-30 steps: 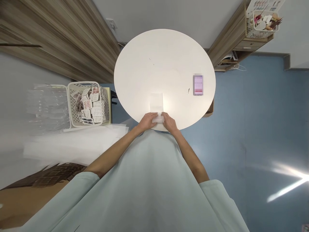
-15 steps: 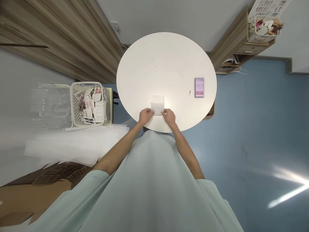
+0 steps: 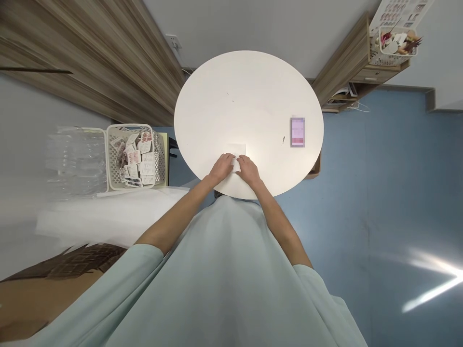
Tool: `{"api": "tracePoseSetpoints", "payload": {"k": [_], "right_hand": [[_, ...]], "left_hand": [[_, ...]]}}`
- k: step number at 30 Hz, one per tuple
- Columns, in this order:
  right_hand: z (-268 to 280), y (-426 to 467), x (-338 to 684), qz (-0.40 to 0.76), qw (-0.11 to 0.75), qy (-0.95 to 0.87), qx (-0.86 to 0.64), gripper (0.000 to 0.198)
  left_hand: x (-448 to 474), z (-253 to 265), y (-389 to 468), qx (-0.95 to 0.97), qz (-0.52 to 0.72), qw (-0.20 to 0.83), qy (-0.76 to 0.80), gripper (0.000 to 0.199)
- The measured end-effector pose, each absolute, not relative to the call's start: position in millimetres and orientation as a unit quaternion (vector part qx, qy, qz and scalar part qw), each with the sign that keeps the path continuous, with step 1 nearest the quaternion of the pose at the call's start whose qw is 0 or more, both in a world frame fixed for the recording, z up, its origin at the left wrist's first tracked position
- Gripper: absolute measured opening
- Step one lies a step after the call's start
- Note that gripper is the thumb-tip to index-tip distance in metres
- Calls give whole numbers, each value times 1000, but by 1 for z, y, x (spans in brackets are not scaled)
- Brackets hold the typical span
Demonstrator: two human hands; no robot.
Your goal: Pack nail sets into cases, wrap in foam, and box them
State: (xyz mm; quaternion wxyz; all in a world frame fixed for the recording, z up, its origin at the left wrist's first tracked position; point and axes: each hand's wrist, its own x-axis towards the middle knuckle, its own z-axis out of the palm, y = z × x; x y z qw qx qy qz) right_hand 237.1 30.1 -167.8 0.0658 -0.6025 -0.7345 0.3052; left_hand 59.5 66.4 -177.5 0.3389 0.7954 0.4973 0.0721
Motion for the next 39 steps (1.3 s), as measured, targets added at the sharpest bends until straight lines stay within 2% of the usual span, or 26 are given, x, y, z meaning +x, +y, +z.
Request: {"api": "tracePoseSetpoints", "payload": {"k": [4, 12, 17, 18, 23, 26, 31, 36, 39], "right_hand": [[-177, 30, 243, 316, 43, -747, -584, 67], [-187, -25, 250, 317, 98, -749, -573, 62], [-179, -50, 252, 372, 147, -686, -608, 56], [-177, -49, 252, 383, 158, -668, -617, 54], [-172, -30, 254, 416, 193, -612, -644, 42], [-173, -15, 254, 404, 196, -614, -650, 36], [-178, 2, 250, 360, 156, -609, -690, 33], [-180, 17, 244, 352, 128, -569, -732, 21], [-175, 29, 242, 311, 118, -593, -734, 46]], "left_hand": [[55, -181, 69, 794, 43, 367, 483, 51], [37, -182, 18, 754, 73, 422, 498, 58], [20, -181, 1, 714, 64, 497, 488, 88], [19, -181, 2, 704, 67, 507, 493, 89], [22, -177, 20, 648, 92, 514, 555, 49], [31, -176, 30, 639, 94, 491, 585, 33], [49, -178, 38, 637, 72, 421, 642, 22], [61, -180, 46, 629, 42, 391, 671, 24], [64, -179, 52, 608, 45, 388, 691, 22]]}}
